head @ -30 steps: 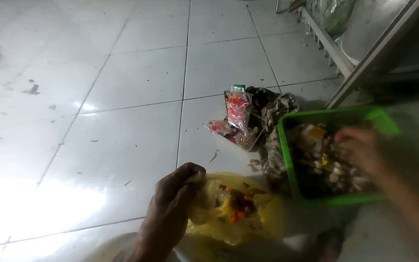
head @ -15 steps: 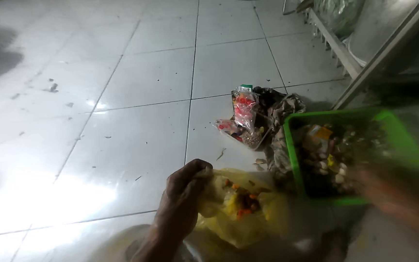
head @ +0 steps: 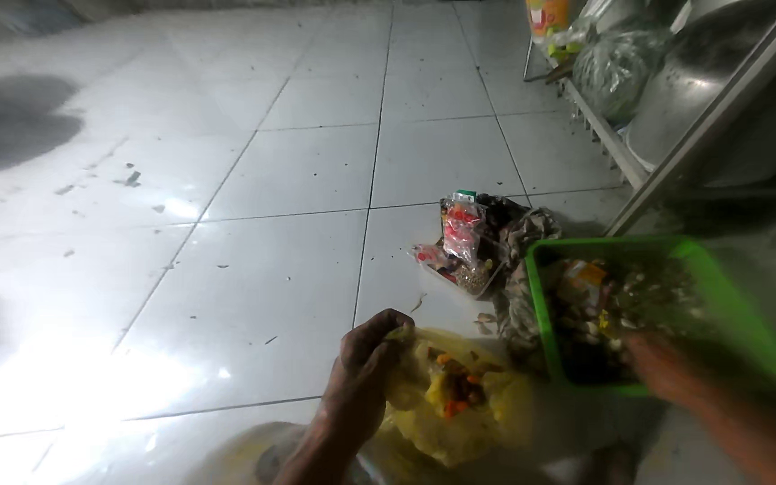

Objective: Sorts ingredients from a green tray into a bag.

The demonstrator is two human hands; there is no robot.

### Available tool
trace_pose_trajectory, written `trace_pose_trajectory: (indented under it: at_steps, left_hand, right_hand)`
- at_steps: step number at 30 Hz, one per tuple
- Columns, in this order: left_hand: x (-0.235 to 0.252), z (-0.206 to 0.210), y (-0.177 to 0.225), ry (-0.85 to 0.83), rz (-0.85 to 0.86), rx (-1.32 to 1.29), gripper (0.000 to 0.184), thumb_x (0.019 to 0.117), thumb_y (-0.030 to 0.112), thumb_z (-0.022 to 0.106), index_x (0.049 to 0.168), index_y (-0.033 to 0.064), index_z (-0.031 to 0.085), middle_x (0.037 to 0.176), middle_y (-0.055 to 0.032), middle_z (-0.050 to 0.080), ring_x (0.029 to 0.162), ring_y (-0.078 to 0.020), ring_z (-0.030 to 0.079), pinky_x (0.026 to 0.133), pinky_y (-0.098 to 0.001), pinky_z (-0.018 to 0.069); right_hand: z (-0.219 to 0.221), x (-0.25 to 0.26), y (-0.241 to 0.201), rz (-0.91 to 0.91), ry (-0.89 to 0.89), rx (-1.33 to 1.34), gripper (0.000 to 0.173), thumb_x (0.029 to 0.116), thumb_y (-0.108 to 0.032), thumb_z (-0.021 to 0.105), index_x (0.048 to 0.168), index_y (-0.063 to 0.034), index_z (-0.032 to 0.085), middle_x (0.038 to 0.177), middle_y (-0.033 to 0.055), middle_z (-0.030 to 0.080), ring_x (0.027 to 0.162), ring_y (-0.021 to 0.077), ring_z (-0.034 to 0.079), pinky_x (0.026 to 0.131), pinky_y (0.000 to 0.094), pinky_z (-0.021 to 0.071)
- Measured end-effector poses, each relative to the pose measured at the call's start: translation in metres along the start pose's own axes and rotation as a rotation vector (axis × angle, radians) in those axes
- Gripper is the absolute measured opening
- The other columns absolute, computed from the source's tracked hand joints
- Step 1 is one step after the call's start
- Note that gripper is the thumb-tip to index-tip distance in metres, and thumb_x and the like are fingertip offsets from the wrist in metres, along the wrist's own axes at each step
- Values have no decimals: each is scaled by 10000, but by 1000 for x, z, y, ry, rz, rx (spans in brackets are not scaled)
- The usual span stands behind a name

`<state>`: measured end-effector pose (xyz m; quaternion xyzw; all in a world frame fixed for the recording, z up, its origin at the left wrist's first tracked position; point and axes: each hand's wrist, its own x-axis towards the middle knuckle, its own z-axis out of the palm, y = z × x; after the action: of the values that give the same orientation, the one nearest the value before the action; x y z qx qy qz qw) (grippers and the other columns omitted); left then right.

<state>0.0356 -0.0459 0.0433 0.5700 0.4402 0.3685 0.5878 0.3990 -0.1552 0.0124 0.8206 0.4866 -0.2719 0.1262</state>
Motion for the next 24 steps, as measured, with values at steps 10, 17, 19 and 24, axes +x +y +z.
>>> trace_pose_trajectory:
  at_steps: [10, 17, 19, 24]
  left_hand:
    - [1, -1, 3, -38, -26, 19, 199, 905, 97, 484, 938, 138, 676, 716, -5, 616, 566, -80, 573, 497, -212, 487]
    - [4, 2, 1, -37, -33, 63, 205, 904, 105, 484, 936, 152, 682, 736, 1, 634, 593, -75, 593, 519, -212, 505]
    - [5, 3, 2, -19, -43, 64, 200, 887, 115, 493, 919, 158, 686, 734, 7, 635, 595, -72, 595, 525, -211, 509]
    - [3, 0, 0, -41, -20, 11, 189, 895, 130, 501, 922, 164, 686, 725, 15, 626, 598, -58, 593, 533, -197, 512]
  right_hand:
    - [-12, -7, 18, -35, 173, 298, 228, 1029, -44, 570, 1223, -16, 686, 1195, 231, 672, 1086, 396, 648, 966, 589, 493]
    - [-1, -5, -8, -27, 19, -67, 459, 1035, -150, 564, 1453, 28, 495, 1353, 289, 587, 1280, 462, 554, 1077, 597, 429]
    - [-1, 3, -1, -2, 24, 12, 400, 1050, -161, 546, 1415, 3, 542, 1330, 270, 607, 1252, 445, 578, 1058, 597, 444]
    - [-3, 14, 11, 2, 32, 274, 363, 1087, -192, 487, 1355, 31, 590, 1319, 272, 609, 1244, 417, 578, 1082, 579, 424]
